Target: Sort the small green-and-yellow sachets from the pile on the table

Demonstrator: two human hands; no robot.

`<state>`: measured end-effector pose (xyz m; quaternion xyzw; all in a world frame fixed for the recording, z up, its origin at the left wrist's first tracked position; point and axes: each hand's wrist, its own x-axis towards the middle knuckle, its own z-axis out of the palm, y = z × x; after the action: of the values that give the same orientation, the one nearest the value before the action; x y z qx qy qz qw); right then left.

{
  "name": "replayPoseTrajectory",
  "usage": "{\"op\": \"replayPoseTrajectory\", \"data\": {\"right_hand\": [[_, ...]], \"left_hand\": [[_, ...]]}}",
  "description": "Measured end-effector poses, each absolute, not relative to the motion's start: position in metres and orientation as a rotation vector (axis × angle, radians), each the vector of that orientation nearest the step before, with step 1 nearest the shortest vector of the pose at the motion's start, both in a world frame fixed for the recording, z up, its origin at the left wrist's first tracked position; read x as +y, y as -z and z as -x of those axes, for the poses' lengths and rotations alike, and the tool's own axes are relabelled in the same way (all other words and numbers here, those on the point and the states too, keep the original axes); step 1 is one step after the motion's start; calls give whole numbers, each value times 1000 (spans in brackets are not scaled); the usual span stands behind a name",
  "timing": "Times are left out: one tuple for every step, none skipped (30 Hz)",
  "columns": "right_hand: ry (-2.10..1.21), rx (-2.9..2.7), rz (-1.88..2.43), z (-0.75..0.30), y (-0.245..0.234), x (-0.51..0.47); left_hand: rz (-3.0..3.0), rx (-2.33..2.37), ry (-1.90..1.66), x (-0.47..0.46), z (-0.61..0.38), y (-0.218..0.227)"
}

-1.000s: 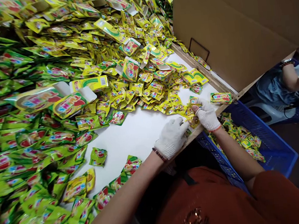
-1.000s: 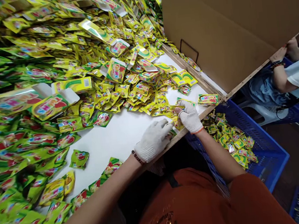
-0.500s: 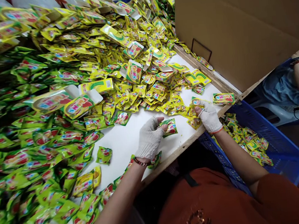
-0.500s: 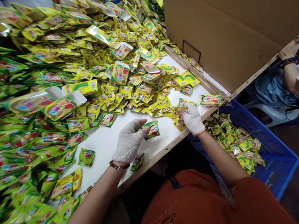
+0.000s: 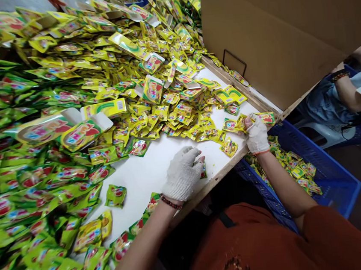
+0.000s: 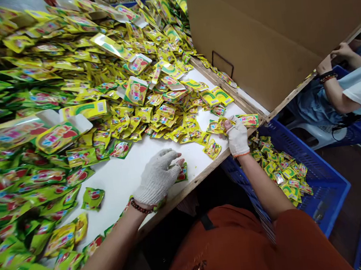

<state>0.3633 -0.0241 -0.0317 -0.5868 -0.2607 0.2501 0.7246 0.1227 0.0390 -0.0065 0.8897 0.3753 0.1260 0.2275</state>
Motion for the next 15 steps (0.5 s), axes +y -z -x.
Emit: {"op": "replayPoseTrajectory", "data": {"right_hand": [[-541, -542, 1278, -367, 31, -23], [-537, -512, 1264, -369, 31, -23], [-542, -491, 1254, -370, 32, -22], [-553, -486, 1249, -371, 33, -22], [-566, -496, 1251, -371, 35, -22], [-577, -514, 1259, -371, 37, -22], [-588, -535, 1271, -371, 38, -22], [-595, -553, 1285, -370, 40, -22], [-601, -565, 1299, -370, 41, -22], [-602, -563, 1313, -370, 41, -22], [-607, -554, 1323, -370, 41, -23], [-615, -540, 1329, -369, 41, -23], [-627, -525, 1333, -369, 40, -23], [-639, -510, 1333, -369, 38, -23], [-651, -499, 1330, -369, 37, -24]], "left_hand": [[-2500, 975, -309, 37, -132, 6], [-2561, 891, -255, 35, -142, 6], [-2632, 793, -196, 32, -154, 7], [-2707, 695, -141, 30, -165, 8], [-2777, 615, -95, 28, -176, 8], [-2836, 559, -53, 27, -187, 9], [-2880, 532, -9, 26, -196, 9], [-2907, 530, 39, 26, -204, 9], [-2920, 538, 83, 26, -209, 8], [-2924, 542, 118, 27, -213, 7], [-2924, 541, 146, 28, -214, 6], [-2926, 537, 164, 29, -214, 5], [-2930, 531, 174, 30, -212, 5], [-2938, 528, 182, 31, -208, 5], [-2949, 533, 188, 32, -204, 6]]}}
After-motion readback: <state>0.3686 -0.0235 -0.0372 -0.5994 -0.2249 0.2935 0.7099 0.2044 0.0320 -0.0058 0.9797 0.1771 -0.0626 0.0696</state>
